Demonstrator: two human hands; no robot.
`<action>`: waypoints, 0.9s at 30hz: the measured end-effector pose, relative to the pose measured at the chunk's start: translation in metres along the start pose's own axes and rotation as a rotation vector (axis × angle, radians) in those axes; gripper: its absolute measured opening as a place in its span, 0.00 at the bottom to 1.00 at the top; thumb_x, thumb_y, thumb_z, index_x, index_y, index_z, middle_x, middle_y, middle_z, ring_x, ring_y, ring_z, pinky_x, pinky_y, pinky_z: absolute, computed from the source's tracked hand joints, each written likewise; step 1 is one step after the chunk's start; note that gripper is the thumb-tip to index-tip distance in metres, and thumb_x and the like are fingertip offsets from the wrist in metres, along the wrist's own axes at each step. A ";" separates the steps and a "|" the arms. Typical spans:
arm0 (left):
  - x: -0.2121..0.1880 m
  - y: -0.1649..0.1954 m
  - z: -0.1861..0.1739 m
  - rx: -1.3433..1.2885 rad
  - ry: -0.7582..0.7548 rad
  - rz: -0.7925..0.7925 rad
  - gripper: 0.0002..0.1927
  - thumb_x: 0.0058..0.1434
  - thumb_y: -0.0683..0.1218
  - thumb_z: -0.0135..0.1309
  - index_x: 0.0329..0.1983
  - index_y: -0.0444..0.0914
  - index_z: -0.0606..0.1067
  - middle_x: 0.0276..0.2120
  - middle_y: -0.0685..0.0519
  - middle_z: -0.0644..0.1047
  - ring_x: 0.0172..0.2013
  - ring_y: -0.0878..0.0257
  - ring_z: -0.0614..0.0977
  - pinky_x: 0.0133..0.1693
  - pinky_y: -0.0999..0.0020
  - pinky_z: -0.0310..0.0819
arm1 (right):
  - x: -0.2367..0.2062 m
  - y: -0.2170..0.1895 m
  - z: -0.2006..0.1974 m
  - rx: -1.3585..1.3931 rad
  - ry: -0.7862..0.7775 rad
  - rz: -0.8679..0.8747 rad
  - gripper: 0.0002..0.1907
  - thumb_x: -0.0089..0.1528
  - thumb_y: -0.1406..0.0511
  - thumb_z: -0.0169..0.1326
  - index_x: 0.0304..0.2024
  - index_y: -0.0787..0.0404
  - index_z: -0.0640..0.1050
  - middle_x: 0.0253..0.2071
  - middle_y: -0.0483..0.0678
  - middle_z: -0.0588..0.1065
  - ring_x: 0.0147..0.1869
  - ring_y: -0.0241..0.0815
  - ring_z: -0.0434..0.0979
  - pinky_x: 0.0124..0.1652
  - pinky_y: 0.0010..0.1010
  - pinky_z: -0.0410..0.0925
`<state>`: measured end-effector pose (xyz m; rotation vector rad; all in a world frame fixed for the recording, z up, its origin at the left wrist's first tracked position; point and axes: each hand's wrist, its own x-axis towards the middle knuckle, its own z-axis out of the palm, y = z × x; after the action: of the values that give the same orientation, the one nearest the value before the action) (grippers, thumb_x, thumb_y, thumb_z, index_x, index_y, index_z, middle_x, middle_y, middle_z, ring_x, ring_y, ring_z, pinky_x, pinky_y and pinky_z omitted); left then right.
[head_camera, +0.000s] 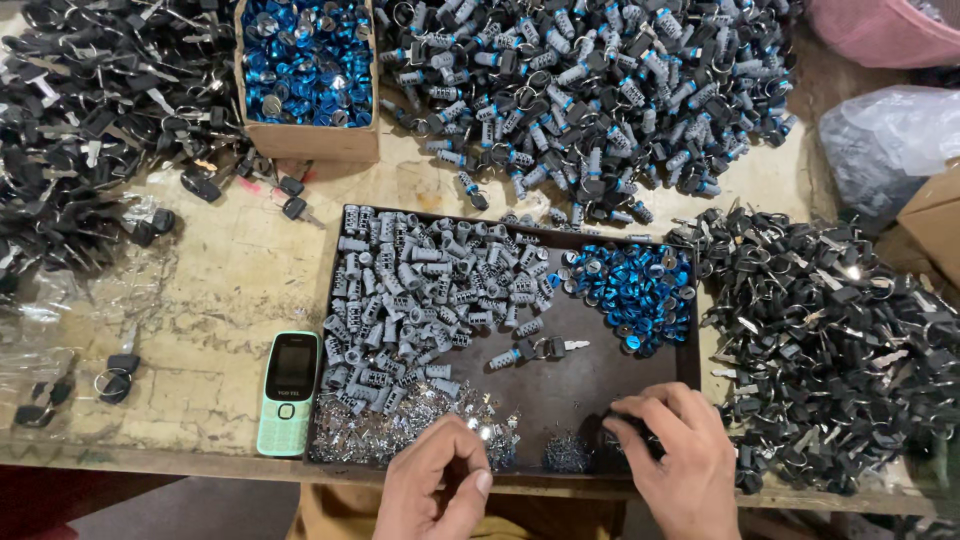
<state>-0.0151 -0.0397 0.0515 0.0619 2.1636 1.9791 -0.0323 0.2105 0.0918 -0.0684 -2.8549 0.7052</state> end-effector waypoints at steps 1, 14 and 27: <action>0.001 0.001 0.000 -0.008 0.001 -0.012 0.06 0.52 0.43 0.56 0.26 0.37 0.70 0.25 0.55 0.71 0.24 0.69 0.69 0.27 0.70 0.61 | 0.001 0.000 0.001 -0.012 -0.004 -0.040 0.10 0.48 0.68 0.66 0.32 0.56 0.82 0.34 0.44 0.76 0.42 0.46 0.77 0.42 0.37 0.69; 0.011 0.013 -0.003 -0.031 0.001 -0.021 0.04 0.52 0.39 0.57 0.27 0.35 0.72 0.27 0.54 0.72 0.26 0.69 0.71 0.28 0.72 0.63 | 0.007 -0.009 0.017 -0.066 -0.093 -0.178 0.08 0.50 0.65 0.64 0.34 0.53 0.84 0.30 0.42 0.72 0.37 0.44 0.72 0.39 0.38 0.60; 0.011 0.003 -0.007 -0.029 -0.016 0.015 0.07 0.50 0.40 0.56 0.25 0.36 0.69 0.25 0.54 0.70 0.28 0.67 0.71 0.31 0.70 0.65 | 0.009 -0.013 0.026 0.163 -0.029 0.055 0.05 0.56 0.67 0.59 0.33 0.59 0.77 0.31 0.40 0.72 0.32 0.35 0.70 0.34 0.29 0.62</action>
<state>-0.0277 -0.0442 0.0533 0.0896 2.1304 2.0103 -0.0462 0.1881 0.0774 -0.1137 -2.8205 0.9553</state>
